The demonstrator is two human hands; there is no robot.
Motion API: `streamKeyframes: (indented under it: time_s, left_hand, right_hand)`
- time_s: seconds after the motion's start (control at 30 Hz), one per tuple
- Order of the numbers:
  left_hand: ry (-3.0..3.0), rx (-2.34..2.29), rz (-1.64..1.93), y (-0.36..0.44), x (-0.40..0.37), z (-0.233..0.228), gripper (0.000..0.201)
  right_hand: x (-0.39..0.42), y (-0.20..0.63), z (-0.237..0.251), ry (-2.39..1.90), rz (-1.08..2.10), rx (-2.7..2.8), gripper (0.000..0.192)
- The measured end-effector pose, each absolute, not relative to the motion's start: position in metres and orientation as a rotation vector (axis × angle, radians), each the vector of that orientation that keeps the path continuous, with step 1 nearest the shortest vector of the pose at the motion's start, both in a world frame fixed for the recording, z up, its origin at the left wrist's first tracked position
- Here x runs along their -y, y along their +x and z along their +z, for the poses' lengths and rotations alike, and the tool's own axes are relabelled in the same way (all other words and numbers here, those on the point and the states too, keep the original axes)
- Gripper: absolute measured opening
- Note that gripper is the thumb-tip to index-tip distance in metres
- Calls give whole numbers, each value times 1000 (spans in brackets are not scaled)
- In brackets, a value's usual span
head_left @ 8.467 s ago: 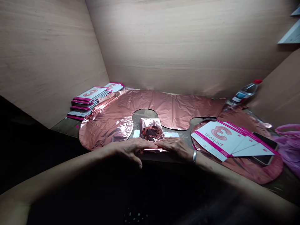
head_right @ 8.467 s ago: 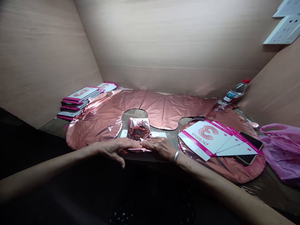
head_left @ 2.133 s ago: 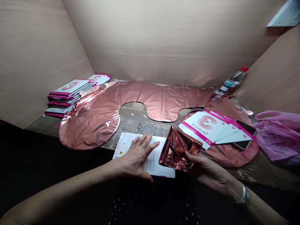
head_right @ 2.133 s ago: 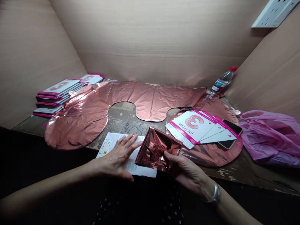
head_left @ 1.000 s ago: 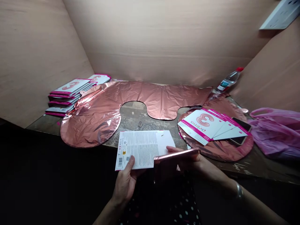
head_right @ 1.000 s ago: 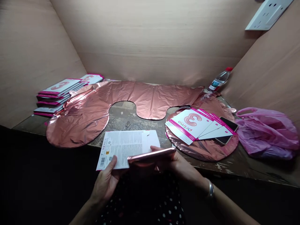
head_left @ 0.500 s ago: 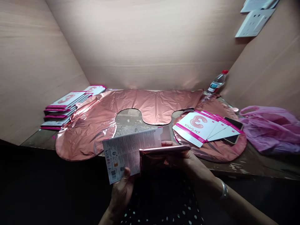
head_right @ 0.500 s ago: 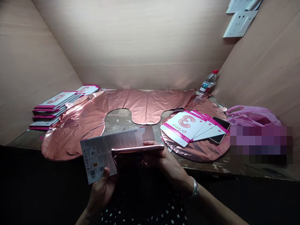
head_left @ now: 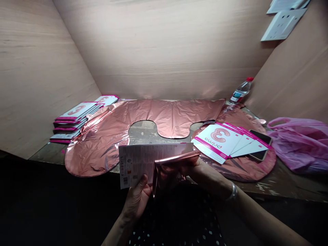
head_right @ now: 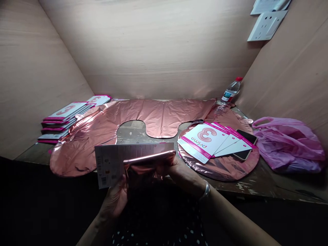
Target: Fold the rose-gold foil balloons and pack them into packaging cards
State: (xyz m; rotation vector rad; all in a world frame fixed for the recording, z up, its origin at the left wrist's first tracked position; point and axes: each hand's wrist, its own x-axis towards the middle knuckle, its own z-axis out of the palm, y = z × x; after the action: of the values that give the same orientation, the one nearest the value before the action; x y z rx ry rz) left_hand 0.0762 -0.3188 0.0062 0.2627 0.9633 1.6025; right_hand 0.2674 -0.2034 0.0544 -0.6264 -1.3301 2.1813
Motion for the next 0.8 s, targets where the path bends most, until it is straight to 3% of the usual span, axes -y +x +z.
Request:
streamKeyframes:
  time_s: [0.07, 0.2, 0.37, 0.5, 0.6, 0.8]
  left_hand:
    - [247, -1055, 1628, 75, 323, 11, 62]
    - [415, -1353, 1805, 65, 328, 19, 62]
    - [1218, -1842, 1978, 39, 321, 32, 71]
    - [2247, -2003, 1279, 25, 304, 55, 101]
    - [2524, -1916, 801, 26, 281, 62, 116]
    - [2471, -1920, 806, 51, 238, 41, 142]
  right_hand:
    - [202, 266, 51, -590, 2204, 1161, 33]
    - [199, 265, 51, -739, 2256, 890, 27]
    - [193, 261, 49, -877, 2096, 770, 25]
    - [189, 261, 57, -884, 1964, 911, 26]
    - [184, 267, 69, -868, 1892, 1119, 23]
    - [169, 276, 111, -892, 1784, 1449, 25]
